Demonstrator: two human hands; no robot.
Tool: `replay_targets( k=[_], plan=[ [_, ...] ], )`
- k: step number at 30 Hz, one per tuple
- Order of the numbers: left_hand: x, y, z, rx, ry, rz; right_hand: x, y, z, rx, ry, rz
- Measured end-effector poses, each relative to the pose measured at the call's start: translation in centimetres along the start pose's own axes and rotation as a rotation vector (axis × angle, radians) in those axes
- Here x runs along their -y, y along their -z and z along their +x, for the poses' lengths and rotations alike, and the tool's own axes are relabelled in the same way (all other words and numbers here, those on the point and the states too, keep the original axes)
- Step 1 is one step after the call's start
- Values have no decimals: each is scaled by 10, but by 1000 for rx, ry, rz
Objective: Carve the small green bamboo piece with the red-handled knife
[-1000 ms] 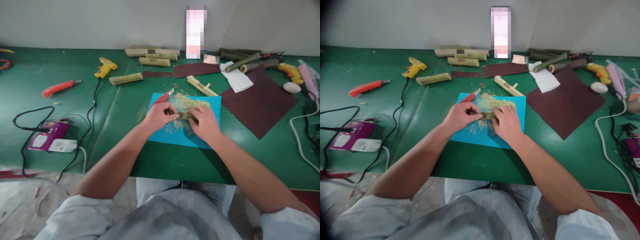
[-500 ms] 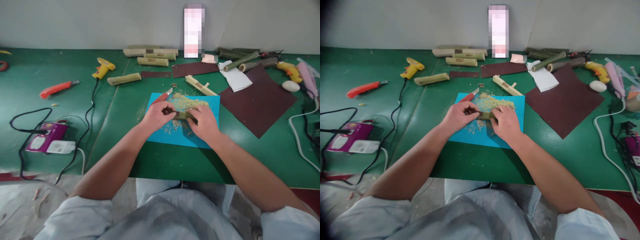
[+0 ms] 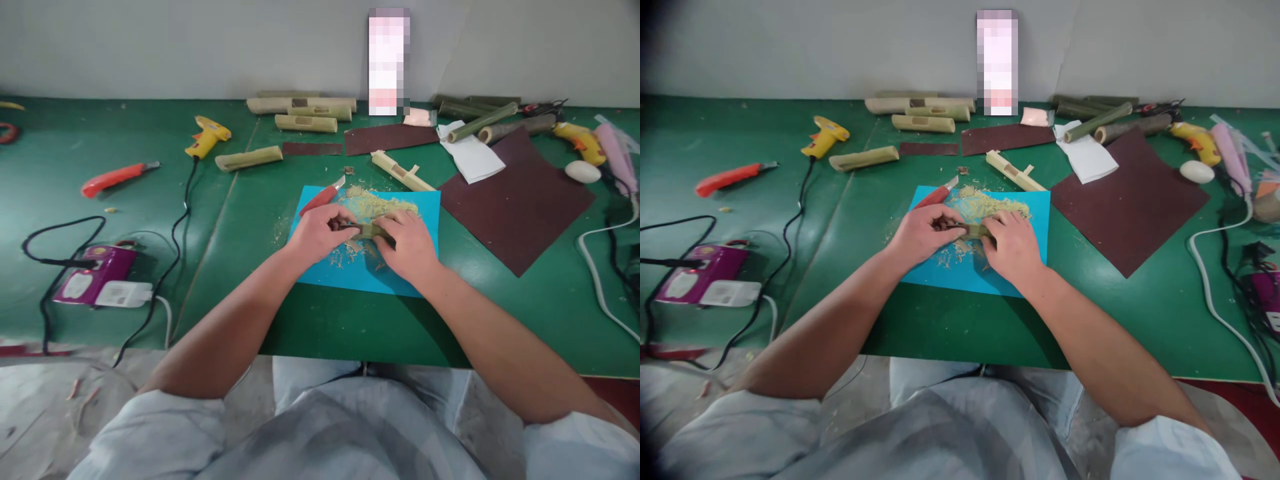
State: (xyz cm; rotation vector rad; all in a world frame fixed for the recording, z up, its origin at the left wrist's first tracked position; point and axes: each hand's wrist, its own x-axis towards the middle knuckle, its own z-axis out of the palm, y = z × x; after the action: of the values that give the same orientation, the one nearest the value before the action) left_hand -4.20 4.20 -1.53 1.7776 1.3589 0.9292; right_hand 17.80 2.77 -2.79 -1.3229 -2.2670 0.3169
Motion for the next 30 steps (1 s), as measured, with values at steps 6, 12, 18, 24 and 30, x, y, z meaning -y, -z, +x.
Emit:
replay_targets(
  k=[6, 12, 18, 24, 30],
  plan=[
    [-2, 4, 2, -20, 27, -30, -1, 0, 0, 1, 3, 14],
    [-1, 4, 2, -22, 52, -38, 0, 0, 0, -5, 17, 14],
    [-1, -1, 0, -64, 59, -121, 3, 2, -1, -3, 4, -5],
    [-12, 5, 0, -98, 210, -474, 6, 5, -2, -23, -31, -22],
    [-12, 10, 1, -22, 330, -634, 7, 3, -2, -31, -44, -26]
  ],
)
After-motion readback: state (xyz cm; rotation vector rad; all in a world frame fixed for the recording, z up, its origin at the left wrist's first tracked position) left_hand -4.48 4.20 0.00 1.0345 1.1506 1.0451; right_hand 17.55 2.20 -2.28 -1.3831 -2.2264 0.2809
